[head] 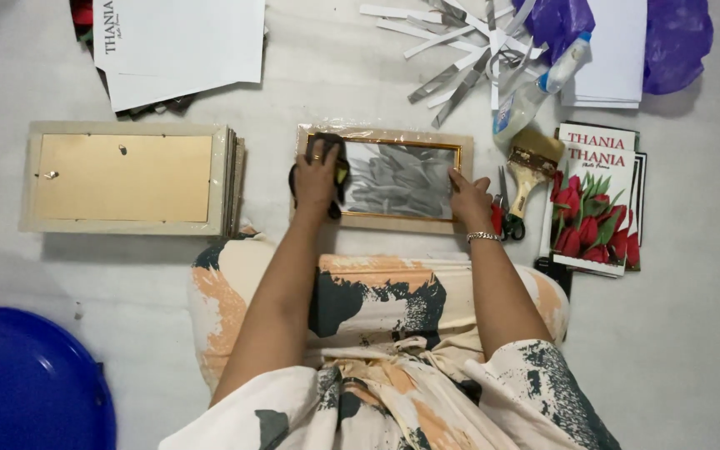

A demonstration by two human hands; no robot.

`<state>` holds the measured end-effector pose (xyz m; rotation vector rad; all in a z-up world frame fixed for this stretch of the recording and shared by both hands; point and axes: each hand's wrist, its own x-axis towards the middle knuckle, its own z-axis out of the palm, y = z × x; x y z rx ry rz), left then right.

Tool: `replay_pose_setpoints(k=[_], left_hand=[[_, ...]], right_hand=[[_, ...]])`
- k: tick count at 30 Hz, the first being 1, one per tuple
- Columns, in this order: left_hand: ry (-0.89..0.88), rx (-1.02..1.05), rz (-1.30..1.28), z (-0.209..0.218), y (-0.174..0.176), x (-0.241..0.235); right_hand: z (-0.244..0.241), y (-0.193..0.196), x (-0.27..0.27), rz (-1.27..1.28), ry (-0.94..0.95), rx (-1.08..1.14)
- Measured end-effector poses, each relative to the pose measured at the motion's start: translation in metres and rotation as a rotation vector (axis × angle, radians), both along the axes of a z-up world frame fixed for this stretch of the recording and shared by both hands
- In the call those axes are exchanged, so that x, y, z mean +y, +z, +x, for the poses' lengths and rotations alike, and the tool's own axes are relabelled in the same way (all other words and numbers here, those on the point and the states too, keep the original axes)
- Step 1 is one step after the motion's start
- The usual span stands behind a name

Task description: Cleaning, finishing, and wrapping picture frames in plastic film for packaging.

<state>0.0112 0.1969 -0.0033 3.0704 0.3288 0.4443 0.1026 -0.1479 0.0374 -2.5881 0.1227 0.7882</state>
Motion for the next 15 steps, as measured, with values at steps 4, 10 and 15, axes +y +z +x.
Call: replay_pose_setpoints(k=[4,10,15], left_hand=[[0.157,0.142,-0.121,0.009,0.016,-0.011],[-0.154,-0.035,-0.306,0.004,-0.011,-0.166],[-0.345,-0.238,-0.108,-0.005,-0.056,-0.201]], right_hand=[[-0.006,0.022,0.007,-0.013,0.025,-0.003],[0.004,0.000,0.000,0.005,0.010,0.003],[0.011,-0.029,-0.011,0.016,-0.008,0.012]])
